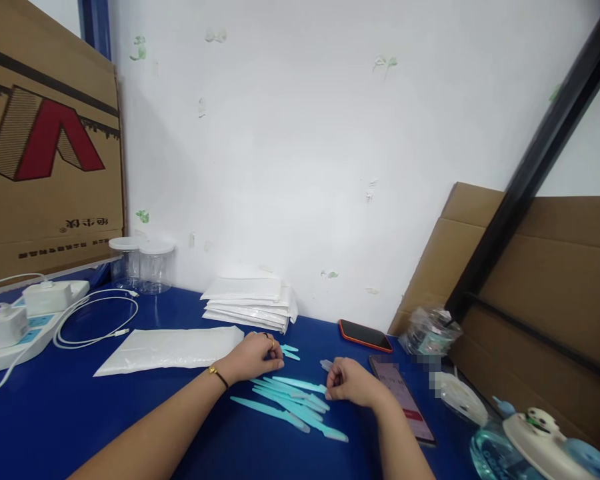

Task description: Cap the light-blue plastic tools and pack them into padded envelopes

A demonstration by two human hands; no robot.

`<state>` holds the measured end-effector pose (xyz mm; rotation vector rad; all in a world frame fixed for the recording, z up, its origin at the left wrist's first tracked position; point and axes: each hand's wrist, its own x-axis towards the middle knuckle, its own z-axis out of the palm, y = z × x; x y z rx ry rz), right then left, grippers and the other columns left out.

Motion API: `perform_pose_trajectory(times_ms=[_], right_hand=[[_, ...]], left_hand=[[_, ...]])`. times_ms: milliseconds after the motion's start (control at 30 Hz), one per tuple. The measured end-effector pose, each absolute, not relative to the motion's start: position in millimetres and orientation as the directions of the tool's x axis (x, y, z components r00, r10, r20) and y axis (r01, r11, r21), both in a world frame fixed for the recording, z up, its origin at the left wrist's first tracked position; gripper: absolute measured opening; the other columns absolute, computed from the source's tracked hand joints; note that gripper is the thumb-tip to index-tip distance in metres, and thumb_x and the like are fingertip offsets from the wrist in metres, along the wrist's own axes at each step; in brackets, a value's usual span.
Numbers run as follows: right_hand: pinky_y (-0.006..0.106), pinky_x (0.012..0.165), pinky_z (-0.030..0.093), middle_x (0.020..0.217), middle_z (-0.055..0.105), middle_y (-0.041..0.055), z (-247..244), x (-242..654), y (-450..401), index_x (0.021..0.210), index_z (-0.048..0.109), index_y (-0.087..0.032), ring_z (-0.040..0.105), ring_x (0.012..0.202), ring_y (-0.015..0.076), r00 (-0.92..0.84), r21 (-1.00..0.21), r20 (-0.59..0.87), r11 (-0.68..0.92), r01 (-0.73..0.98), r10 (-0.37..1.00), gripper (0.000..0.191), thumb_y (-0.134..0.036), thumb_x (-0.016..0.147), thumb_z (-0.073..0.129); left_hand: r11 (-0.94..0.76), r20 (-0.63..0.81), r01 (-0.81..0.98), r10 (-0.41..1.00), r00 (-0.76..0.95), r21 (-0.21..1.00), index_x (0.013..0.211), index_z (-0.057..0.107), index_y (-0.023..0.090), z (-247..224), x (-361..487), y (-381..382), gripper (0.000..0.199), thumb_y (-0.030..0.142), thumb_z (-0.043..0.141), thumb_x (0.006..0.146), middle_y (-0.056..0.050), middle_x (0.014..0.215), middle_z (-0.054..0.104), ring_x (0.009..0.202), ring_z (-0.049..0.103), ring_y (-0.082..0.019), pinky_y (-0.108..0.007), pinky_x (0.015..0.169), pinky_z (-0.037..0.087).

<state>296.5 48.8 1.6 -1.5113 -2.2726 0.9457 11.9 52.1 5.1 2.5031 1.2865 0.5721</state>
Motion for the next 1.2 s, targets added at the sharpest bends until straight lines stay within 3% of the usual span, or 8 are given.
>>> perform_pose_trajectory(times_ms=[100,233,467,600,800,967,1100,1200], right_hand=[[0.02,0.054,0.039,0.069,0.06,-0.0005,-1.1,287.2,48.1,0.065,0.063,-0.017,0.055,0.063,0.0129,-0.429,-0.639,-0.024,0.316,0.701,0.903,0.007,-0.02,0.063,0.069],[0.02,0.058,0.04,0.081,0.057,0.0005,-1.5,281.1,49.2,0.068,0.062,-0.018,0.054,0.067,0.0122,-0.436,-0.592,0.122,0.418,0.689,0.891,0.004,-0.02,0.068,0.066],[0.024,0.063,0.041,0.079,0.057,0.0016,-3.1,301.7,61.0,0.071,0.062,-0.017,0.054,0.072,0.0153,-0.26,-0.523,0.159,0.305,0.796,0.952,0.008,-0.02,0.067,0.067],[0.024,0.062,0.042,0.081,0.059,0.0015,5.9,295.3,50.9,0.075,0.065,-0.017,0.055,0.071,0.0149,-0.359,-0.579,0.129,0.364,0.729,0.924,0.01,-0.025,0.069,0.067],[0.021,0.058,0.041,0.081,0.057,0.0005,12.8,257.0,29.4,0.072,0.068,-0.019,0.053,0.069,0.0124,-0.52,-0.611,0.074,0.451,0.65,0.851,0.01,-0.028,0.068,0.069],[0.02,0.055,0.039,0.08,0.056,0.0,4.0,242.7,27.6,0.071,0.065,-0.019,0.052,0.066,0.0111,-0.528,-0.625,0.013,0.419,0.658,0.849,0.007,-0.025,0.069,0.068],[0.02,0.057,0.039,0.079,0.057,0.0,3.0,252.7,34.6,0.07,0.063,-0.018,0.052,0.066,0.0113,-0.495,-0.62,0.083,0.434,0.654,0.865,0.003,-0.02,0.07,0.065],[0.021,0.058,0.039,0.077,0.057,0.0004,4.8,269.9,44.6,0.068,0.061,-0.018,0.052,0.066,0.0124,-0.389,-0.579,0.154,0.402,0.709,0.908,0.003,-0.017,0.07,0.063]], left_hand=[[-0.619,0.199,0.671,0.778,0.596,0.409,0.085,0.067,0.026,3.7,20.0,46.9,0.016,0.038,0.058,0.079,0.003,0.083,0.067,0.078,0.058,-0.014,-0.023,0.073,0.036],[-0.618,0.21,0.707,0.784,0.584,0.343,0.075,0.066,0.023,5.0,23.4,48.5,0.014,0.023,0.053,0.081,0.003,0.078,0.068,0.076,0.058,-0.014,-0.025,0.075,0.035],[-0.448,0.287,0.87,0.878,0.384,0.205,0.081,0.066,0.023,10.1,-5.5,66.9,0.015,0.025,0.051,0.083,-0.003,0.086,0.067,0.088,0.056,-0.019,-0.03,0.079,0.034],[-0.417,0.305,0.87,0.892,0.335,0.264,0.092,0.066,0.025,10.6,-10.1,66.9,0.016,0.027,0.057,0.079,-0.002,0.088,0.065,0.089,0.056,-0.019,-0.029,0.079,0.036],[-0.586,0.082,0.661,0.774,0.628,0.469,0.082,0.068,0.023,13.2,3.1,46.7,0.025,0.044,0.065,0.07,0.002,0.076,0.064,0.067,0.056,-0.012,-0.02,0.057,0.037],[-0.555,0.01,0.684,0.78,0.626,0.474,0.078,0.068,0.023,11.3,10.5,40.4,0.021,0.04,0.068,0.067,0.003,0.072,0.063,0.065,0.054,-0.012,-0.019,0.053,0.035],[-0.553,0.088,0.707,0.811,0.579,0.441,0.073,0.068,0.022,13.8,10.4,45.5,0.014,0.036,0.066,0.07,0.003,0.072,0.064,0.068,0.055,-0.013,-0.02,0.057,0.035],[-0.483,0.171,0.79,0.875,0.453,0.377,0.074,0.067,0.022,14.1,3.6,55.4,0.014,0.036,0.064,0.071,0.001,0.077,0.066,0.073,0.057,-0.015,-0.022,0.062,0.036]])
